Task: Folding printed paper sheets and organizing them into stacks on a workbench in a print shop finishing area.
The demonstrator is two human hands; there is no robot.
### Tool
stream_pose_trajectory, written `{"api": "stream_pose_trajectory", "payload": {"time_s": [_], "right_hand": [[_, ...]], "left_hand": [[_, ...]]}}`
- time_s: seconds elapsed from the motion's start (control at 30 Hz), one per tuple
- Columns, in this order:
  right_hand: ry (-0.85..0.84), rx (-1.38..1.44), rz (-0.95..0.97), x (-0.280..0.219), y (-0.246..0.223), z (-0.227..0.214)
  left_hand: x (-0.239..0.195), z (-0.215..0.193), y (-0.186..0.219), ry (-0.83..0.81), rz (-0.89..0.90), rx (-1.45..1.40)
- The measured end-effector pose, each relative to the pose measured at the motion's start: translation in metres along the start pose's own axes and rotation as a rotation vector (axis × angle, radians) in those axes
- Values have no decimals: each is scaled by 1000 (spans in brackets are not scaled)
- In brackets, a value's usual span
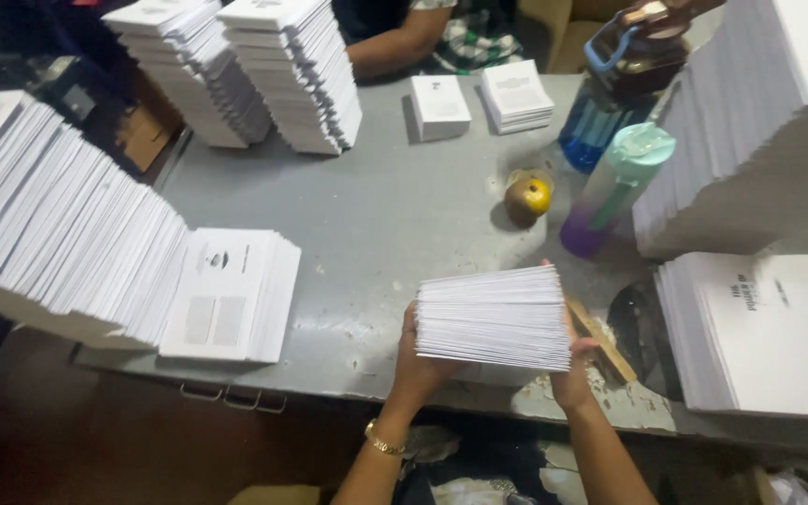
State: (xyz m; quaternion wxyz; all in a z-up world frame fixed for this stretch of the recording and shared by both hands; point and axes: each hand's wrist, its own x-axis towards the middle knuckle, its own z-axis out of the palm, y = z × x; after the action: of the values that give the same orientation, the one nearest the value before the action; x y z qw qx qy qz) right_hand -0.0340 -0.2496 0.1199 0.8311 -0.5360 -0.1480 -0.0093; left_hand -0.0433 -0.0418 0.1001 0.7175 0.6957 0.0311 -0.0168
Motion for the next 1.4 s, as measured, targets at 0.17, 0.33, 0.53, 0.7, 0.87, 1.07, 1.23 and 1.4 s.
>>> {"api": "stream_pose_trajectory", "payload": {"time_s": [0.17, 0.33, 0.53, 0.7, 0.87, 1.07, 1.23, 1.4], "right_hand": [[111, -342, -314, 3, -25, 0], [-39, -788, -568, -8, -41, 0], [-104, -1118, -720, -7, -70, -2], [-165, -1087, -594, -7, -70, 7], [-136, -1031, -407, -10, -58, -3], [-75, -635, 4, 8, -15, -40], [56, -679, 362, 4, 24, -68], [242, -665, 514, -12, 88, -126]], "left_hand": [[-2, 0, 9, -13, 29, -37], [6, 1, -19, 40, 49, 19], [10, -1, -26, 14, 182, -76], [10, -5, -18, 31, 118, -91], [1, 0, 1, 42, 22, -56], [3, -2, 4, 30, 6, -8], [4, -3, -2, 29, 80, -39], [2, -9, -4, -10, 98, -54]]}}
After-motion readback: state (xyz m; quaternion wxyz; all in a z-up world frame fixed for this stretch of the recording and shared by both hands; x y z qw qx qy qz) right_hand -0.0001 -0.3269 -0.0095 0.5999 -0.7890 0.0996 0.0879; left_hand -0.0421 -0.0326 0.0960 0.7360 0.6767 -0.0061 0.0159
